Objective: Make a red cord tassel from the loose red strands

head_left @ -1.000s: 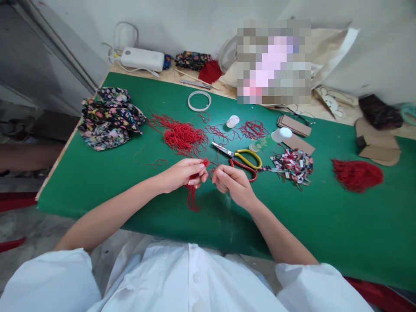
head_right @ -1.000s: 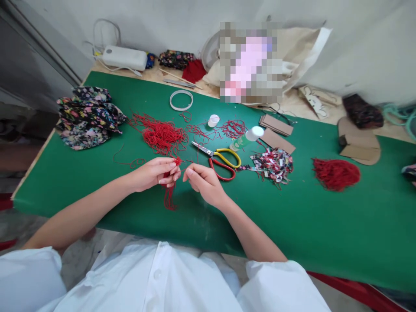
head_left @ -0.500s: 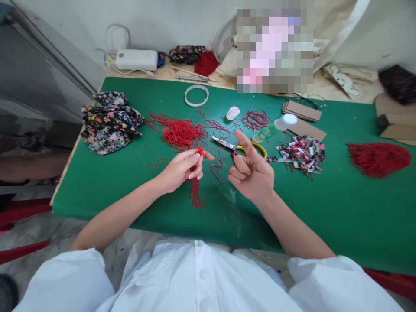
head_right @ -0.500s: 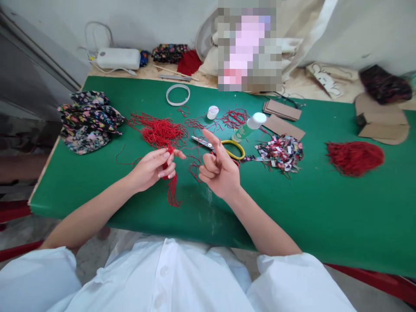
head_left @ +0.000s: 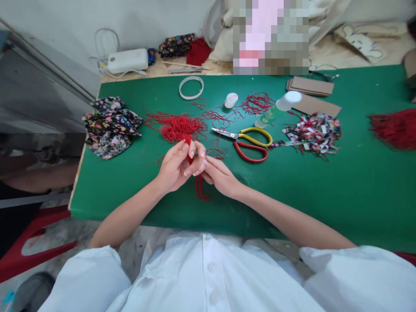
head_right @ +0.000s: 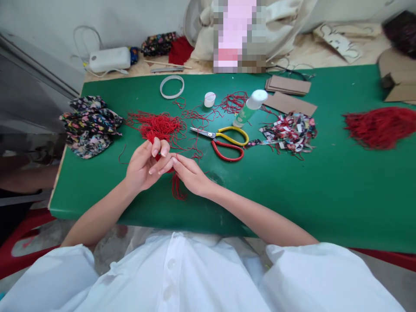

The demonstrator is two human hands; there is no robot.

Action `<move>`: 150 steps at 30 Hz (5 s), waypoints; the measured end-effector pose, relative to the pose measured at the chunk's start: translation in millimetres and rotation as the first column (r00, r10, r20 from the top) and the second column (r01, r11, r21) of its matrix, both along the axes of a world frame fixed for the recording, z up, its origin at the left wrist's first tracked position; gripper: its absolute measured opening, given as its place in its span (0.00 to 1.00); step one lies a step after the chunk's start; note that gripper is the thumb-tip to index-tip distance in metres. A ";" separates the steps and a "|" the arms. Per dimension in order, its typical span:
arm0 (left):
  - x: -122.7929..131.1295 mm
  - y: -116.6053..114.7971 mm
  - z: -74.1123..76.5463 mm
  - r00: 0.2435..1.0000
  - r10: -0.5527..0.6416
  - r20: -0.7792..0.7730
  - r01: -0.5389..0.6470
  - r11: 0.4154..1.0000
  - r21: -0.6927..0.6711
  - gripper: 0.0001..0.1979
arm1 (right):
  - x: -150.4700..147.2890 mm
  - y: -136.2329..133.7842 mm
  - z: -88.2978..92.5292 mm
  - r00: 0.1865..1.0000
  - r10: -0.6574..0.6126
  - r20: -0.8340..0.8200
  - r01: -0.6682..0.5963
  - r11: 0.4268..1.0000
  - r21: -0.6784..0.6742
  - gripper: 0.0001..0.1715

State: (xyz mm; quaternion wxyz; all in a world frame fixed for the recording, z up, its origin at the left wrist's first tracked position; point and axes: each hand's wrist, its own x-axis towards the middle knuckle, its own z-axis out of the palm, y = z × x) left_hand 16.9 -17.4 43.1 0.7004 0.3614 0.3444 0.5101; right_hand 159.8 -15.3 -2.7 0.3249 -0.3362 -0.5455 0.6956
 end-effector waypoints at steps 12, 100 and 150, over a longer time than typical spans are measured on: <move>-6.2 5.1 6.1 0.999 0.043 0.000 -0.043 0.999 0.031 0.19 | 16.1 5.9 18.9 0.998 -0.045 -0.046 0.044 0.999 -0.026 0.31; -13.1 5.5 -12.7 0.915 -0.339 -0.220 0.390 0.882 0.265 0.15 | 49.4 20.7 23.0 0.872 -0.460 0.168 0.057 0.437 0.898 0.11; -6.4 2.8 -19.5 0.736 -0.391 -0.552 0.531 0.840 0.114 0.20 | 49.4 19.2 42.4 0.948 0.076 0.311 -0.202 0.896 0.396 0.27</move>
